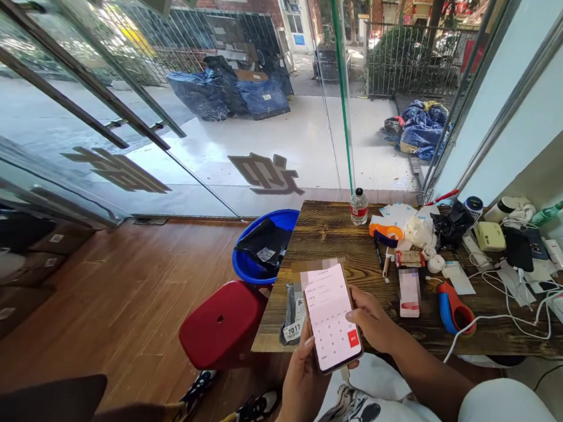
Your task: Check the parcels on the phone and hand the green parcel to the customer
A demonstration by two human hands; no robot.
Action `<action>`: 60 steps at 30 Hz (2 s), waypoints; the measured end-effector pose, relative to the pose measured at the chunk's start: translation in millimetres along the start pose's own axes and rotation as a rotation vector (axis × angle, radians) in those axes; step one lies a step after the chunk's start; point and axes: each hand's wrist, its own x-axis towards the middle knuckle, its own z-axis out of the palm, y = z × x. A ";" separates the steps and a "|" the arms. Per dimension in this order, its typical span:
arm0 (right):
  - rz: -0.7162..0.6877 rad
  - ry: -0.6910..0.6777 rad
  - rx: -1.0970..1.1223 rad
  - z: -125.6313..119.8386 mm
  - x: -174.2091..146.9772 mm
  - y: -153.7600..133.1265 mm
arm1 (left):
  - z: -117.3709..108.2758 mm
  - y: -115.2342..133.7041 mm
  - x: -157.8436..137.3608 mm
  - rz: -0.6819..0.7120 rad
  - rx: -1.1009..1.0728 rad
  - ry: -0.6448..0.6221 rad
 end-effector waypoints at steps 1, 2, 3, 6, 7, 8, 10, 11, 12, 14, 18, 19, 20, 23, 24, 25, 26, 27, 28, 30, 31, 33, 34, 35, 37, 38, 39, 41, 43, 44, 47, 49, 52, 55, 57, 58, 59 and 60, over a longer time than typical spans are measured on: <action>-0.006 -0.020 -0.027 -2.4 -1.4 -0.3 | 0.1 0.0 -0.2 0.011 0.001 0.004; -0.011 -0.032 -0.047 -4.2 -2.4 -0.3 | 0.6 0.2 -0.5 0.022 0.004 0.007; -0.012 -0.039 -0.060 -5.5 -3.1 0.1 | 1.4 0.5 -0.9 0.033 0.010 0.009; -0.010 -0.054 -0.063 -7.0 -3.4 2.0 | 5.0 2.5 -2.6 0.053 0.034 0.013; -0.011 -0.058 -0.062 -6.9 -3.1 2.5 | 6.1 3.3 -3.2 0.054 0.038 0.013; -0.017 -0.057 -0.064 -6.8 -2.8 2.9 | 7.0 4.0 -3.7 0.053 0.039 0.013; -0.036 -0.046 -0.072 -6.5 -2.2 3.1 | 7.6 4.7 -4.2 0.046 0.034 0.016; -0.044 -0.039 -0.077 -6.5 -2.0 3.1 | 7.4 4.7 -4.1 0.042 0.031 0.018; -0.048 -0.033 -0.081 -6.4 -2.0 3.0 | 7.0 4.4 -3.8 0.041 0.026 0.021; -0.041 -0.032 -0.082 -6.3 -2.0 2.8 | 5.9 3.4 -3.1 0.043 0.017 0.032; -0.012 -0.042 -0.066 -5.9 -2.4 2.2 | 4.1 1.8 -2.5 0.036 0.016 0.012; -0.010 -0.042 -0.065 -5.8 -2.4 2.2 | 3.7 1.6 -2.6 0.032 0.015 0.004; -0.012 -0.042 -0.067 -5.8 -2.4 2.2 | 3.3 1.5 -2.6 0.029 0.014 -0.002; -0.011 -0.042 -0.076 -5.9 -2.3 3.2 | 2.3 1.0 -2.4 0.043 0.005 0.006; -0.008 -0.041 -0.079 -6.0 -2.3 3.9 | 2.1 0.8 -2.2 0.049 0.002 0.011; -0.006 -0.039 -0.082 -6.2 -2.4 4.6 | 1.9 0.6 -2.1 0.050 0.000 0.015; -0.004 -0.037 -0.083 -6.4 -2.4 5.4 | 1.8 0.4 -2.0 0.048 -0.001 0.015; -0.003 -0.037 -0.082 -6.7 -2.5 6.2 | 1.6 0.2 -1.9 0.043 0.000 0.011; -0.006 -0.037 -0.078 -7.0 -2.5 6.9 | 1.3 -0.1 -1.9 0.038 0.000 0.002; -0.008 -0.042 -0.069 -7.8 -2.5 7.9 | 0.5 -0.6 -2.0 0.035 -0.004 -0.012; -0.006 -0.039 -0.064 -8.0 -2.6 8.1 | 0.2 -0.8 -1.9 0.039 -0.010 -0.013; -0.001 -0.033 -0.049 -7.9 -3.0 7.8 | 0.0 -0.9 -2.0 0.048 -0.027 -0.002; 0.003 -0.036 -0.037 -7.2 -3.5 7.3 | 0.3 -0.6 -2.1 0.049 -0.035 0.002; 0.007 -0.041 -0.023 -5.8 -4.3 6.8 | 0.9 -0.2 -2.4 0.049 -0.041 0.005; 0.014 -0.036 0.000 -1.4 -6.9 6.0 | 3.1 1.0 -3.6 0.038 -0.047 0.007; 0.019 -0.016 0.009 1.7 -8.7 6.0 | 4.5 1.6 -4.6 0.030 -0.047 0.009; 0.025 0.017 0.015 5.2 -10.6 6.2 | 6.1 2.2 -5.7 0.022 -0.044 0.012; 0.027 0.094 0.025 12.4 -14.7 7.4 | 9.7 2.7 -8.8 0.006 -0.041 0.019; 0.017 0.159 0.025 18.7 -18.3 8.6 | 13.6 2.7 -12.8 0.006 -0.045 0.044; 0.012 0.184 0.022 21.3 -19.9 8.8 | 15.7 2.6 -15.0 0.007 -0.046 0.060; -0.004 0.238 0.015 26.7 -23.8 6.8 | 21.6 3.4 -21.5 -0.007 -0.037 0.087; -0.022 0.272 0.019 29.2 -25.9 3.8 | 24.6 4.8 -24.8 -0.013 -0.032 0.086; -0.018 0.295 0.049 32.2 -28.6 -0.7 | 27.7 7.2 -27.6 -0.019 -0.047 0.084; 0.026 0.282 0.071 34.1 -30.6 -3.3 | 29.5 8.6 -28.5 -0.049 -0.062 0.081; 0.038 0.276 0.078 34.3 -31.4 -4.4 | 30.1 8.7 -28.7 -0.040 -0.068 0.097; 0.038 0.269 0.080 34.2 -31.8 -5.0 | 30.2 8.5 -28.8 -0.033 -0.070 0.108; 0.040 0.254 0.081 33.9 -32.2 -5.6 | 30.2 8.3 -29.0 -0.028 -0.070 0.116; 0.044 0.237 0.080 33.6 -32.5 -6.2 | 30.1 8.1 -29.2 -0.028 -0.069 0.121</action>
